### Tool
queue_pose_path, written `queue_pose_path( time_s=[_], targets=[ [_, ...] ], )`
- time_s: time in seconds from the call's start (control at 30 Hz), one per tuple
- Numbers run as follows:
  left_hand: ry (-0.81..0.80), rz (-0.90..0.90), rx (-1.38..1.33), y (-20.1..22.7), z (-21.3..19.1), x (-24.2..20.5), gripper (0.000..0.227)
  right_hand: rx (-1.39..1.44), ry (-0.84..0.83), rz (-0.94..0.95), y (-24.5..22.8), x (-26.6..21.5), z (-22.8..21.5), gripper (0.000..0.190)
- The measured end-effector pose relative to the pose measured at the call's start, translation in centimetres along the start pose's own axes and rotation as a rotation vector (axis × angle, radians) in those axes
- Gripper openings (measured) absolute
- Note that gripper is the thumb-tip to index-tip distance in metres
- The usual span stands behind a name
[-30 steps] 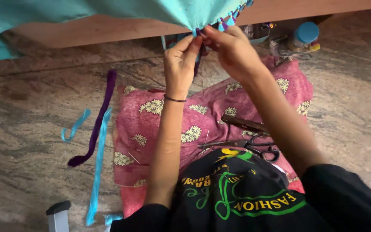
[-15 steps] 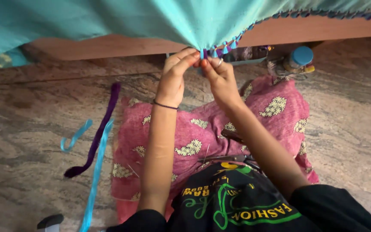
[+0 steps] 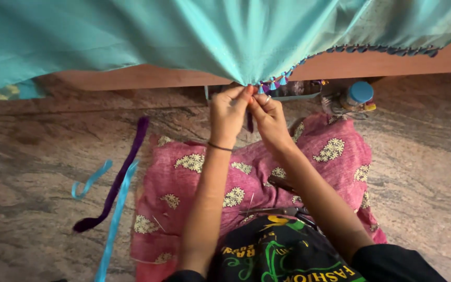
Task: Tying blue yarn tassels onto the edge of a blue garment.
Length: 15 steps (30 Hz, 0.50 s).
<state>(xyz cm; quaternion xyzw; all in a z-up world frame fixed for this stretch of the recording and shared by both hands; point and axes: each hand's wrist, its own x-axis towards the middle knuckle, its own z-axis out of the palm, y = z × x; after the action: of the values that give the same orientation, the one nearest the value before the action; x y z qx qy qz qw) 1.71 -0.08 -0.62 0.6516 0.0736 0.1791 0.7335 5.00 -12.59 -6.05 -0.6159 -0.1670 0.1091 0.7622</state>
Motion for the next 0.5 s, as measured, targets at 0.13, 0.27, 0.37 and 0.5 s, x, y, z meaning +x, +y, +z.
queue_pose_path(
  time_s=[0.13, 0.27, 0.37, 0.5],
  targets=[
    [0.137, 0.344, 0.393, 3.0, 0.9, -1.5, 0.017, 0.006, -0.034, 0.055, -2.2, -0.5, 0.2, 0.016],
    [0.182, 0.549, 0.536, 2.9, 0.9, -1.3, 0.013, -0.063, 0.063, 0.053, -3.7, -0.4, -0.6, 0.016],
    [0.138, 0.444, 0.419, 2.6, 0.5, -0.5, 0.014, -0.183, 0.235, -0.068, -4.1, 0.4, -1.9, 0.015],
    [0.128, 0.361, 0.398, 2.9, 0.2, -0.2, 0.017, -0.200, 0.428, -0.507, -5.6, 2.5, -3.5, 0.024]
  ],
)
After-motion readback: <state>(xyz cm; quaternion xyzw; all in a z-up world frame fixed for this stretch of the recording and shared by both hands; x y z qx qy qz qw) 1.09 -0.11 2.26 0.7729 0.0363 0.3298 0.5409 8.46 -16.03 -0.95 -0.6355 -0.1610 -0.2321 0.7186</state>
